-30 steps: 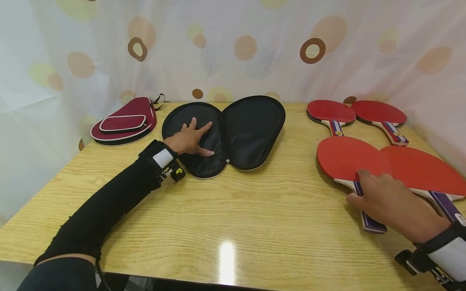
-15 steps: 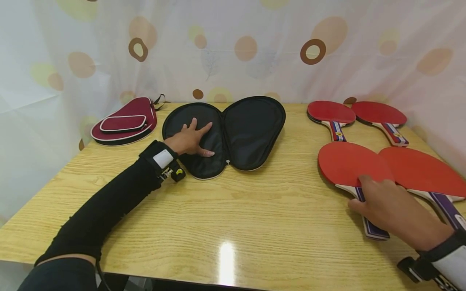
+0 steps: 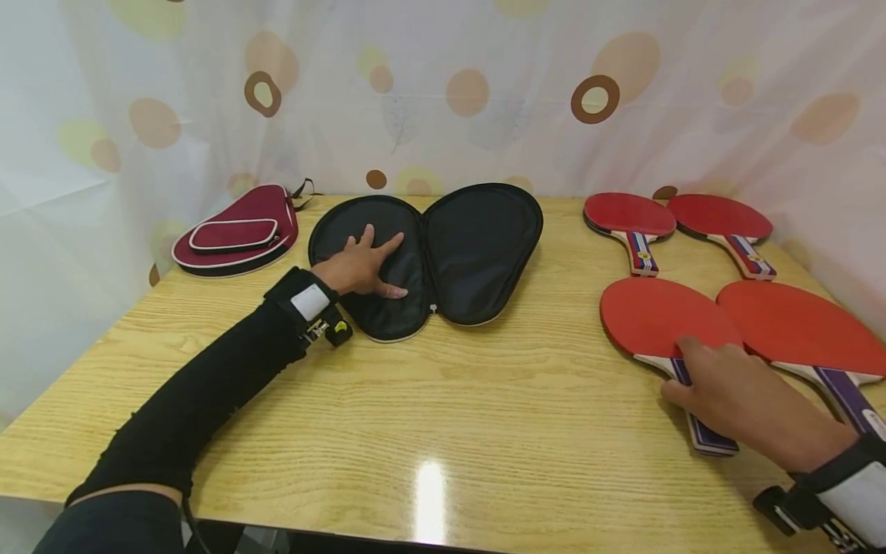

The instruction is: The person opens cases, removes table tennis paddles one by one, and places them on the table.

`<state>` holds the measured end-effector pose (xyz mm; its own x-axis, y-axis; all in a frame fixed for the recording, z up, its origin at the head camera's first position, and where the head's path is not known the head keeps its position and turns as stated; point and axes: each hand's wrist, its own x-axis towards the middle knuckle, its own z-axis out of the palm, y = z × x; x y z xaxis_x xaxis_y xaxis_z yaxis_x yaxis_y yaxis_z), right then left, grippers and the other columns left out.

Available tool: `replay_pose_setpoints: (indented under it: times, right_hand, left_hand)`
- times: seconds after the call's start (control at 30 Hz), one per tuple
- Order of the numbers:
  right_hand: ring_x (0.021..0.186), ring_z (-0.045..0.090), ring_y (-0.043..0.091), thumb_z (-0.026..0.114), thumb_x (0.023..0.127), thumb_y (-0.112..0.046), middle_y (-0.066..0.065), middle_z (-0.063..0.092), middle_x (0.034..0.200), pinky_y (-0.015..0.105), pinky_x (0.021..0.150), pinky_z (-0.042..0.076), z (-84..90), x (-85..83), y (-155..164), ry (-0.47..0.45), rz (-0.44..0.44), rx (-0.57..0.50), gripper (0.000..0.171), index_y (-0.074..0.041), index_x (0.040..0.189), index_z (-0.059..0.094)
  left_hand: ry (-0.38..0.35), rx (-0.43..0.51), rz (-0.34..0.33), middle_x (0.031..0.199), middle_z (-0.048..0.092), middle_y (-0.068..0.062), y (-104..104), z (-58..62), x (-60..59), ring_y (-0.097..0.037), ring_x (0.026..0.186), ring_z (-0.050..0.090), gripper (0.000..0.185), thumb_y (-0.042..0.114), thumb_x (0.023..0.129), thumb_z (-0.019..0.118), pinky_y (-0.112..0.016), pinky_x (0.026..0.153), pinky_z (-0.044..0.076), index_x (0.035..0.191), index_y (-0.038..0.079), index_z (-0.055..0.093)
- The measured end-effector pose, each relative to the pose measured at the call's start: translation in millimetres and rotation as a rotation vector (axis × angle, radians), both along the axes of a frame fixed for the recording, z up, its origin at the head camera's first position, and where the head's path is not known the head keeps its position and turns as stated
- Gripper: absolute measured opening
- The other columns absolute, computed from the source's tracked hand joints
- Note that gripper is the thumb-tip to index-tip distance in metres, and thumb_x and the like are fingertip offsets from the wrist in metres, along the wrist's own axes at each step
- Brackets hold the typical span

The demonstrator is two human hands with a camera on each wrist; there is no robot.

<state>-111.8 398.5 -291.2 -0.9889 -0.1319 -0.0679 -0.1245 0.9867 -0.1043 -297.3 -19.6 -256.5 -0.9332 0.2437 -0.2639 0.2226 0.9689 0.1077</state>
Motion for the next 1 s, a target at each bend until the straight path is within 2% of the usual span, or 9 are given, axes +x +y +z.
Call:
replay_pose_setpoints:
  times: [0.3,0.63,1.0]
  right_hand:
    - [0.042,0.034,0.014,0.061,0.094,-0.015,0.000,0.039,0.052,0.031,0.049,0.030,-1.2,-0.9,-3,-0.004,0.031,0.001,0.046,0.023,0.115,0.045]
    - [0.044,0.033,0.014,0.058,0.098,-0.016,0.001,0.038,0.053,0.032,0.049,0.029,-3.8,-1.0,4,-0.034,0.002,0.011,0.053,0.025,0.125,0.038]
    - [0.044,0.035,0.015,0.057,0.100,-0.018,0.002,0.040,0.054,0.033,0.049,0.032,-3.8,-3.3,8,-0.073,-0.023,0.009,0.055,0.025,0.126,0.035]
  left_hand:
    - [0.000,0.008,0.001,0.167,-0.010,-0.019,0,-0.8,0.8,-0.048,0.151,0.000,0.104,0.058,0.088,0.069,-0.070,0.111,0.026,0.163,0.032,0.003]
    - [0.003,0.013,-0.008,0.167,-0.010,-0.020,0,1.4,1.9,-0.049,0.151,0.000,0.104,0.058,0.088,0.069,-0.069,0.111,0.026,0.163,0.031,0.003]
    - [0.002,0.012,-0.007,0.167,-0.011,-0.019,-1,0.1,0.5,-0.048,0.151,-0.001,0.104,0.059,0.088,0.069,-0.070,0.111,0.026,0.163,0.032,0.002]
